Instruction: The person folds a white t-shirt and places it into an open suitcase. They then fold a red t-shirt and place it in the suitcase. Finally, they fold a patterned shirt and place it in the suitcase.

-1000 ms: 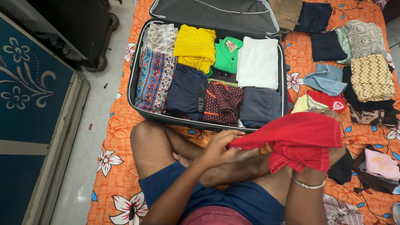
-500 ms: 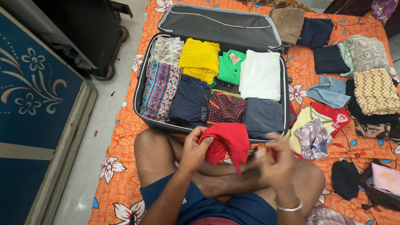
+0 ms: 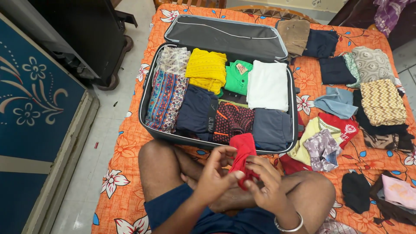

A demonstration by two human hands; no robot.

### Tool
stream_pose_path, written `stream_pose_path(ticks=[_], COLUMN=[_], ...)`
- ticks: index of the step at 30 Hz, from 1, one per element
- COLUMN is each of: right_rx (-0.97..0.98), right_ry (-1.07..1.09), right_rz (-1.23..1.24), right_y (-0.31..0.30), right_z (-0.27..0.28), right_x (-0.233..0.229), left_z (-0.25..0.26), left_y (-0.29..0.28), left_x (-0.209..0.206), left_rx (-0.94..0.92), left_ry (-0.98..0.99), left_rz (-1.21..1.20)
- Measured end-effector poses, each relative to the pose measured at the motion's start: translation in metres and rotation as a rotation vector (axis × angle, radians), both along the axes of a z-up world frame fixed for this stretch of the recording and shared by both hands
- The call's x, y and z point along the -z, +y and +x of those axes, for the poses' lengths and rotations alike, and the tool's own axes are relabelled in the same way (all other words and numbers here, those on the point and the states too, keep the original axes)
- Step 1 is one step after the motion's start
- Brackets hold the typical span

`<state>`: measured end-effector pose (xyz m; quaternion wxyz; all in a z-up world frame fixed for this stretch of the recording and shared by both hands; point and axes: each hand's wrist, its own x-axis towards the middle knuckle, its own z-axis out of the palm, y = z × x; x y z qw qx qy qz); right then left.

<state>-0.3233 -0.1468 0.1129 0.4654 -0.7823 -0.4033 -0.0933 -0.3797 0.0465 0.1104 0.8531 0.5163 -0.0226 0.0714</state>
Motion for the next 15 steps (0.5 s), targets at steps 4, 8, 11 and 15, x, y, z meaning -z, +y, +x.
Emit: stream_pose_path(ticks=[4,8,11,15], right_rx=[-0.102,-0.088,-0.080,-0.138], right_ry=[-0.139,-0.014,0.018,0.009], right_rz=[0.028,-0.015,0.013,-0.068], right_y=[0.004,0.001,0.000,-0.002], right_z=[-0.001,-0.010,-0.011,-0.014], right_x=[-0.011,-0.019,-0.029,-0.043], left_z=[-0.009,-0.017,-0.022,-0.022], left_y=[-0.010,-0.002,0.002,0.009], left_x=[-0.012,-0.025,-0.037,-0.046], left_rx=[0.035,0.018,-0.102,-0.092], left_ry=[0.041,-0.071,-0.269,-0.320], left_rz=[-0.077,0.042,0.363,0.443])
